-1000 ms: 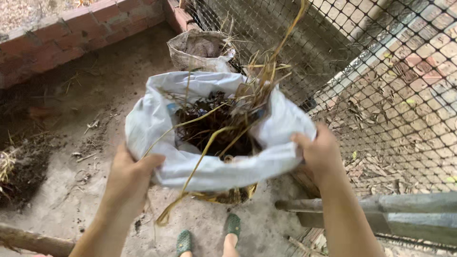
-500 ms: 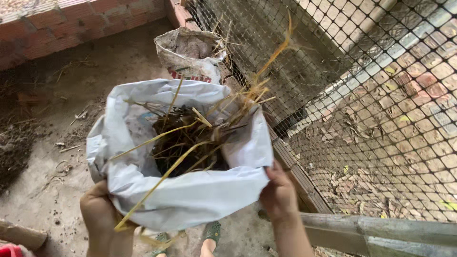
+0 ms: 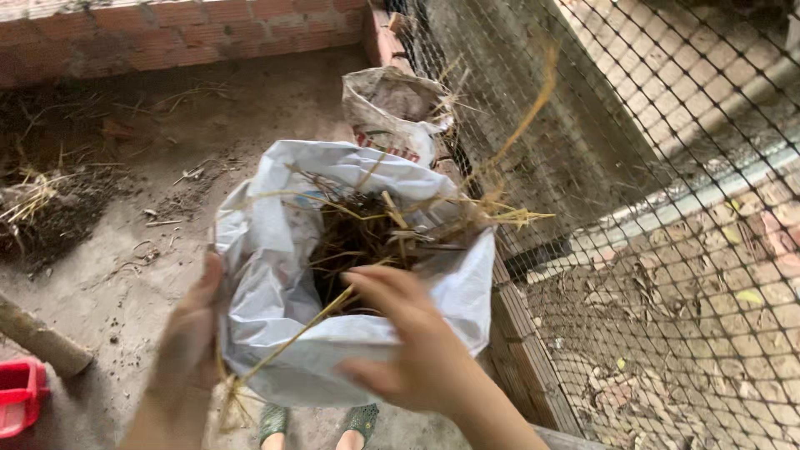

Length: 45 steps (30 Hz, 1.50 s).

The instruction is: The person scoops straw and debris from the floor into a bag using a dustpan, packs the debris into the bag by hand, and sweeps the floor using a broom.

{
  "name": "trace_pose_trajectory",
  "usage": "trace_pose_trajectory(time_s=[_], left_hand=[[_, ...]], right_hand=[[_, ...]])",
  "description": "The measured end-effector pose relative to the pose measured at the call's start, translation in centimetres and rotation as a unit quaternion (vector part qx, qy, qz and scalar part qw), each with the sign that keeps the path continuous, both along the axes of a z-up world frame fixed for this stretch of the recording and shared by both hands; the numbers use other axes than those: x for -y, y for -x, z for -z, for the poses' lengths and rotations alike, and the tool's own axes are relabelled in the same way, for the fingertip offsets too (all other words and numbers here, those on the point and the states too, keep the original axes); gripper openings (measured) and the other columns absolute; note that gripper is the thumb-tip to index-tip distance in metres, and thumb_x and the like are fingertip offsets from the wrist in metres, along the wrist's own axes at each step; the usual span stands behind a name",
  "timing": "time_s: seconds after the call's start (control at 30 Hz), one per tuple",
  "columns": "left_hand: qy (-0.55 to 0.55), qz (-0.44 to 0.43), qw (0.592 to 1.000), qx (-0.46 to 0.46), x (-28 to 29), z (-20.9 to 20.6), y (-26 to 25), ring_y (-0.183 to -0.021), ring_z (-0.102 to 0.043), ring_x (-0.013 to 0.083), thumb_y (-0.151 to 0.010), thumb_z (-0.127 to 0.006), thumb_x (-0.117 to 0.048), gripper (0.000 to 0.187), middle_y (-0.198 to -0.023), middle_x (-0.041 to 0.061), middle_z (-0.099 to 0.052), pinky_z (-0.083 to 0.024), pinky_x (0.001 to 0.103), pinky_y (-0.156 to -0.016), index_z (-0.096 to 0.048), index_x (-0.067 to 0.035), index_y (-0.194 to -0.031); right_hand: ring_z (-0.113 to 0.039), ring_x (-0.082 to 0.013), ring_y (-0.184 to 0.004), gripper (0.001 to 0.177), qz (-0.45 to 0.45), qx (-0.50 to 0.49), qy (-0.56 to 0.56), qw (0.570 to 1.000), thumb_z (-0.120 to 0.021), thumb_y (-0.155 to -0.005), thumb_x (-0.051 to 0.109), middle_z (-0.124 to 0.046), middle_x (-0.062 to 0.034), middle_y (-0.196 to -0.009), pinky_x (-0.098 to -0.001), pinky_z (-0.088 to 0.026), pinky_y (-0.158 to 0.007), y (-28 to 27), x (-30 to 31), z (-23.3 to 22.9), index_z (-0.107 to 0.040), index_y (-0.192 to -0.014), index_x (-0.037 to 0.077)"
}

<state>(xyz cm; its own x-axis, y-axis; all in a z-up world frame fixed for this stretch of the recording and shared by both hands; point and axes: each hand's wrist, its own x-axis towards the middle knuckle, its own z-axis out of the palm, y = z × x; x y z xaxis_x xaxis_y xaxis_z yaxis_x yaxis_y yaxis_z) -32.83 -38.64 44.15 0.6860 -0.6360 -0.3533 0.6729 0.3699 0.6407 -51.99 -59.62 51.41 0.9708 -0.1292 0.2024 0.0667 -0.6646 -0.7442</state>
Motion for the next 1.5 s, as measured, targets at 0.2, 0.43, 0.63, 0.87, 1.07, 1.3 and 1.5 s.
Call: trace_pose_trajectory(time_s=[0.2,0.43,0.63,0.87,1.07,1.3,1.5], left_hand=[[0.274,-0.023,0.958,-0.081,0.4,1.7,0.5,-0.102,-0.072,0.0302,-0.115,-0.042,-0.048,0.058,-0.121,0.017,-0.071,-0.060,0.046,-0.089,-0.052,-0.001,-0.147],[-0.034,-0.028,0.993,-0.110,-0.2,10.0,-3.3,-0.100,-0.072,0.0229,-0.100,-0.045,-0.048,0.061,-0.118,0.010,-0.074,-0.060,0.036,-0.084,-0.055,-0.003,-0.141],[-0.431,-0.177,0.810,0.356,-1.7,1.8,-8.1,-0.101,-0.059,0.0202,-0.086,-0.064,-0.014,0.062,-0.121,0.014,-0.060,-0.054,0.031,-0.082,-0.046,0.000,-0.144],[-0.587,0.219,0.682,0.378,5.4,-1.5,-5.9,-0.124,-0.049,0.0441,-0.068,-0.099,-0.029,0.146,-0.146,0.032,-0.036,-0.045,0.047,-0.102,0.010,-0.013,-0.163],[-0.547,0.194,0.746,0.326,5.1,2.0,-8.2,-0.111,-0.068,0.0366,-0.071,-0.077,-0.001,0.118,-0.126,0.020,-0.065,-0.055,0.042,-0.095,-0.007,-0.020,-0.165],[-0.490,0.145,0.800,0.316,5.8,1.9,-9.1,-0.104,-0.072,0.0312,-0.078,-0.055,0.003,0.048,-0.110,0.018,-0.076,-0.054,0.041,-0.091,-0.067,-0.007,-0.122],[-0.396,0.169,0.884,0.184,5.8,3.4,-10.1,-0.077,-0.070,0.0242,-0.075,-0.053,0.011,0.050,-0.096,0.015,-0.077,-0.058,0.038,-0.069,-0.070,-0.004,-0.119]], right_hand=[[-0.067,-0.0363,-0.108,0.044,-0.071,-0.409,0.082,0.906,-0.081,-0.078,0.035,-0.073,-0.0137,-0.113,-0.0468,-0.053,-0.089,-7.0,-3.8,1.3,-0.072,-0.116,0.014],[-0.059,-0.0260,-0.070,0.046,0.071,0.034,0.273,0.959,-0.069,-0.074,0.010,-0.056,-0.0056,-0.075,-0.0413,-0.044,-0.059,-1.8,-5.6,3.2,-0.070,-0.120,0.005],[-0.057,-0.0263,-0.071,0.049,0.102,0.013,0.309,0.946,-0.065,-0.080,0.010,-0.055,-0.0065,-0.077,-0.0404,-0.042,-0.062,-2.1,-8.2,4.4,-0.066,-0.129,0.004],[-0.061,-0.0283,-0.076,0.056,0.078,-0.113,0.244,0.960,-0.069,-0.078,0.013,-0.061,-0.0090,-0.085,-0.0432,-0.044,-0.066,-3.7,-9.6,4.2,-0.065,-0.134,0.007],[-0.061,-0.0388,-0.086,0.060,0.012,-0.197,0.097,0.975,-0.086,-0.084,0.043,-0.061,-0.0177,-0.097,-0.0496,-0.049,-0.074,-4.6,-8.0,2.6,-0.065,-0.127,0.006],[-0.057,-0.0403,-0.116,0.049,0.216,-0.007,0.231,0.949,-0.073,-0.086,0.025,-0.061,-0.0162,-0.123,-0.0525,-0.046,-0.096,-13.4,1.8,1.3,-0.062,-0.132,0.009],[-0.053,-0.0376,-0.129,0.076,0.189,-0.096,0.379,0.901,-0.077,-0.061,0.020,-0.057,-0.0136,-0.141,-0.0664,-0.037,-0.110,-19.7,6.5,3.6,-0.065,-0.135,0.028]])
